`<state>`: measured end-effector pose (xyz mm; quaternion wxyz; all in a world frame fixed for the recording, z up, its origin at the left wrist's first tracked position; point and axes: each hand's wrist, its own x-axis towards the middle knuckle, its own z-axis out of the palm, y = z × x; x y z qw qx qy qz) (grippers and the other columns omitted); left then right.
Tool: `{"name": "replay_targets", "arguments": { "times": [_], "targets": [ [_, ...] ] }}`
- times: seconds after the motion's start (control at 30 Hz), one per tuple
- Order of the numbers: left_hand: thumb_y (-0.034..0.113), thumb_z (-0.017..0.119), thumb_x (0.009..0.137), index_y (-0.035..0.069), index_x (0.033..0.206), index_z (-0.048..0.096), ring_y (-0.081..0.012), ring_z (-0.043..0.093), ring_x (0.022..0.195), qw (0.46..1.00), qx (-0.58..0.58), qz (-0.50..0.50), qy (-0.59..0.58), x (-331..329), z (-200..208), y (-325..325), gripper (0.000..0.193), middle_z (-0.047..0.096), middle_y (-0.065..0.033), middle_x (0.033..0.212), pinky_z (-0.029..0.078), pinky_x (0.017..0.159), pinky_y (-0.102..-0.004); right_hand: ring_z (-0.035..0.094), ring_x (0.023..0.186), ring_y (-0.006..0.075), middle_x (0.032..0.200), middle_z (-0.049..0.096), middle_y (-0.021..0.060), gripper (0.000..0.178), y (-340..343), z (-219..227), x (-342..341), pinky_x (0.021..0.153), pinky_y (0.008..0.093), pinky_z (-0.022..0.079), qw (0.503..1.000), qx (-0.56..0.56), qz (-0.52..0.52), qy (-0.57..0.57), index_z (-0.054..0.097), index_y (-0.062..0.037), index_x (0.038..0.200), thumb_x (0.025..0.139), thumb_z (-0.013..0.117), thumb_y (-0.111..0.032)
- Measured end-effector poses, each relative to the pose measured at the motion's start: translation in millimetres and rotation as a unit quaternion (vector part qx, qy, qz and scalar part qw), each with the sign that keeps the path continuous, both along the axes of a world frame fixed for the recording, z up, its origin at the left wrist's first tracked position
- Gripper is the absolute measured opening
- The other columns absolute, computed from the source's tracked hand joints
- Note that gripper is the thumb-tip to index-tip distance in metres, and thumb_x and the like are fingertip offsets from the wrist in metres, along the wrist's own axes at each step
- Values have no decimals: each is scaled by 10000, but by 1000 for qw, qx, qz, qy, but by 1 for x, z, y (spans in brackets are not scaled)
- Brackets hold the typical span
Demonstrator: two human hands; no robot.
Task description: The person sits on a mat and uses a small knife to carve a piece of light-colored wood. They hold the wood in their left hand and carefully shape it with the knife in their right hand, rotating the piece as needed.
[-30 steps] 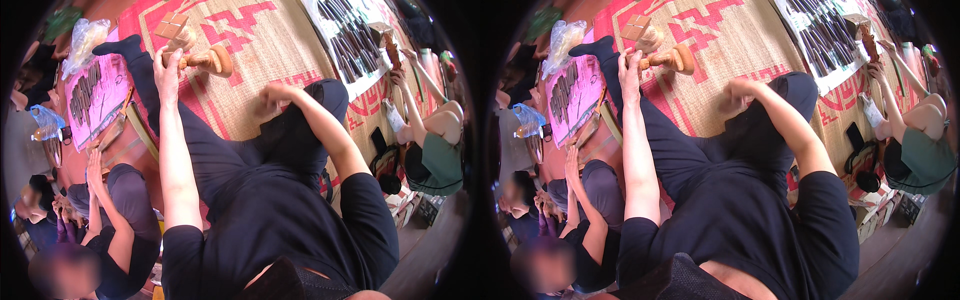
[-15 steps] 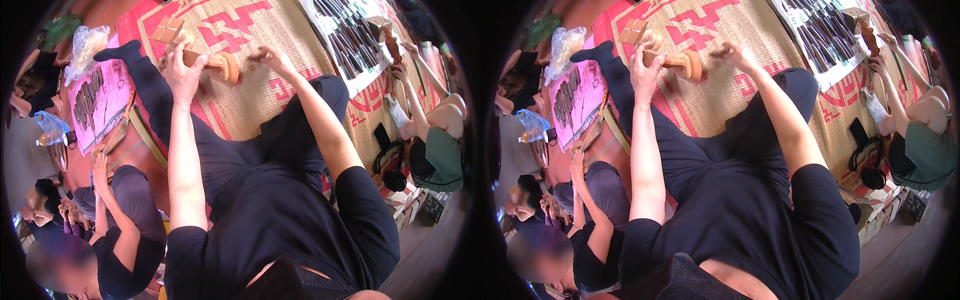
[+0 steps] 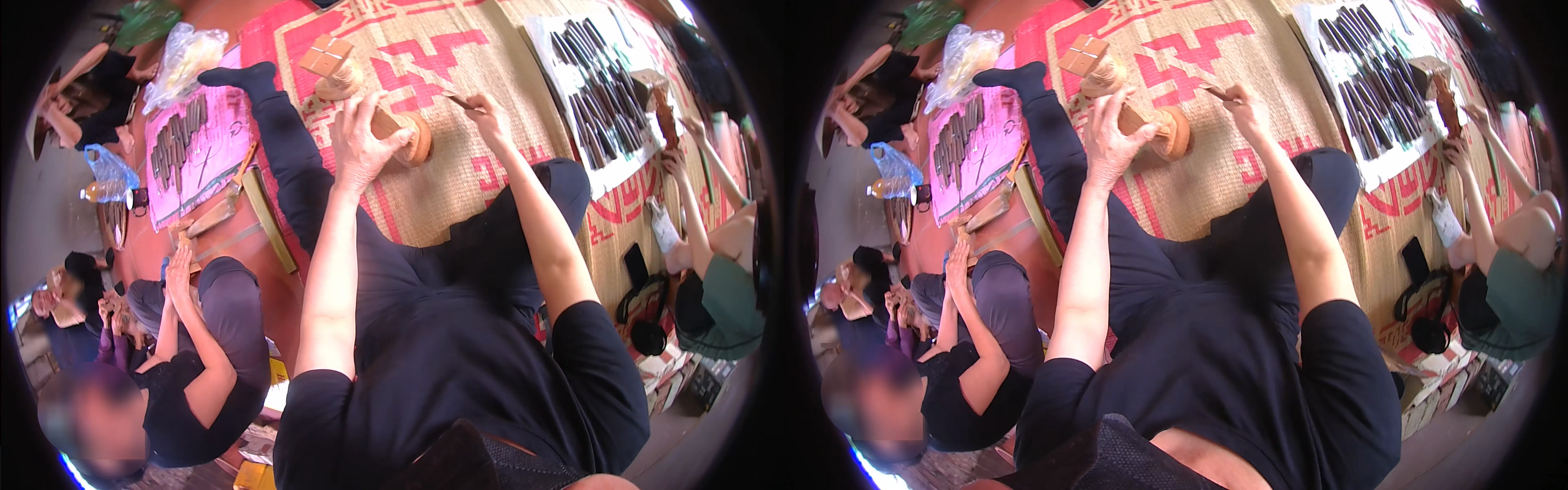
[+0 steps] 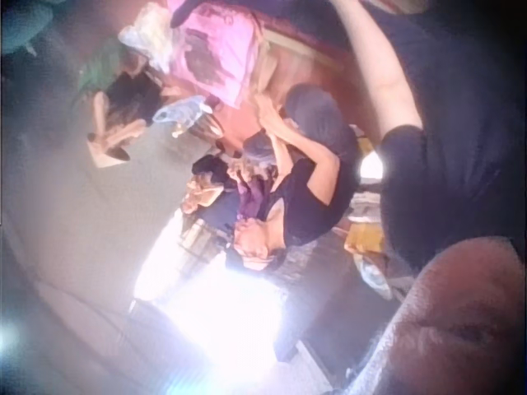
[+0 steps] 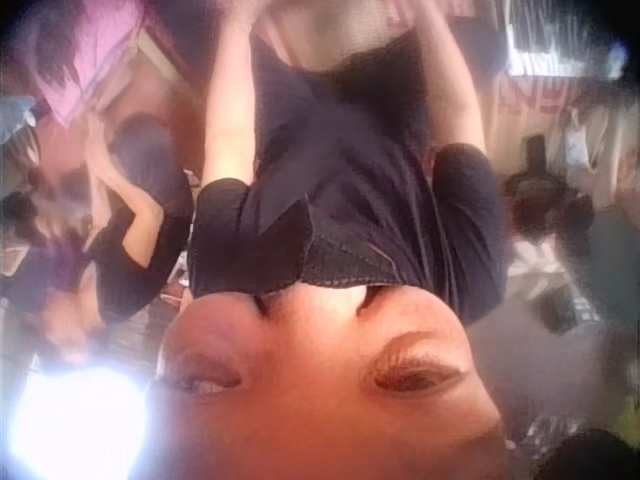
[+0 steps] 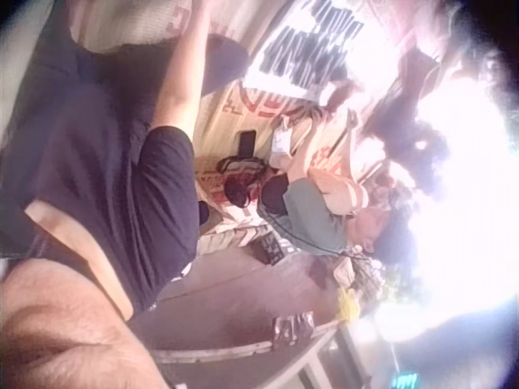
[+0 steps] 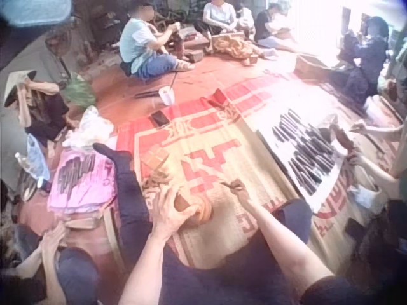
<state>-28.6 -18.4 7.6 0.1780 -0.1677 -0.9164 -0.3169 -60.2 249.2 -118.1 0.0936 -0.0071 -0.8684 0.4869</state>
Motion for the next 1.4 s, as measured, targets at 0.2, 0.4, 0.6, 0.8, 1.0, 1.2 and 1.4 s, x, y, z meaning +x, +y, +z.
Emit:
{"name": "replay_targets", "arguments": {
  "times": [0.2,0.4,0.6,0.8,1.0,1.2,1.4],
  "targets": [
    [462,838,657,148,1269,563,-308,551,1007,999,27,12,-13,15,-3,-15,740,541,-101,1085,440,915,-455,575,734,134,782,610,43,162,-8,11,53,676,295,467,982,-129,-65,-122,635,-18,913,789,701,-99],
    [413,864,633,79,1385,423,-326,507,1078,1000,2,16,-20,30,5,-11,934,536,-137,1150,406,973,-467,597,736,131,816,654,60,230,-26,3,49,684,279,480,956,-241,-69,-152,659,-1,1020,814,652,-101],
    [243,865,611,54,1383,376,-357,451,1234,999,8,24,-31,59,-2,-13,933,464,-172,1312,349,1067,-479,627,759,120,877,699,63,314,-41,8,62,700,273,489,940,-265,-106,-184,671,-10,1107,813,627,-111],
    [202,875,593,55,1368,374,-366,440,1222,998,33,31,-41,67,-8,-18,934,448,-184,1290,346,1062,-495,634,809,141,904,686,66,246,-65,8,67,745,294,502,960,-208,-73,-174,671,-67,1090,850,639,-111],
    [166,854,600,49,1354,377,-367,447,1201,996,54,38,-63,62,-15,-28,900,456,-183,1261,360,1045,-485,627,929,280,981,610,92,276,-114,76,76,799,381,521,986,50,136,79,661,-134,1128,856,656,-86],
    [149,844,596,52,1346,382,-362,460,1172,993,81,28,-78,56,-17,-33,886,468,-170,1240,371,1032,-479,635,849,221,944,616,97,337,-108,26,57,720,345,515,989,-56,129,-43,652,-145,1188,852,671,-169],
    [149,829,605,52,1332,396,-365,467,1162,997,52,21,-52,50,-13,-27,851,480,-170,1218,381,1019,-482,610,827,265,906,560,87,390,-108,65,69,735,378,510,985,114,103,74,666,-188,1200,828,608,-86]
  ]
}}
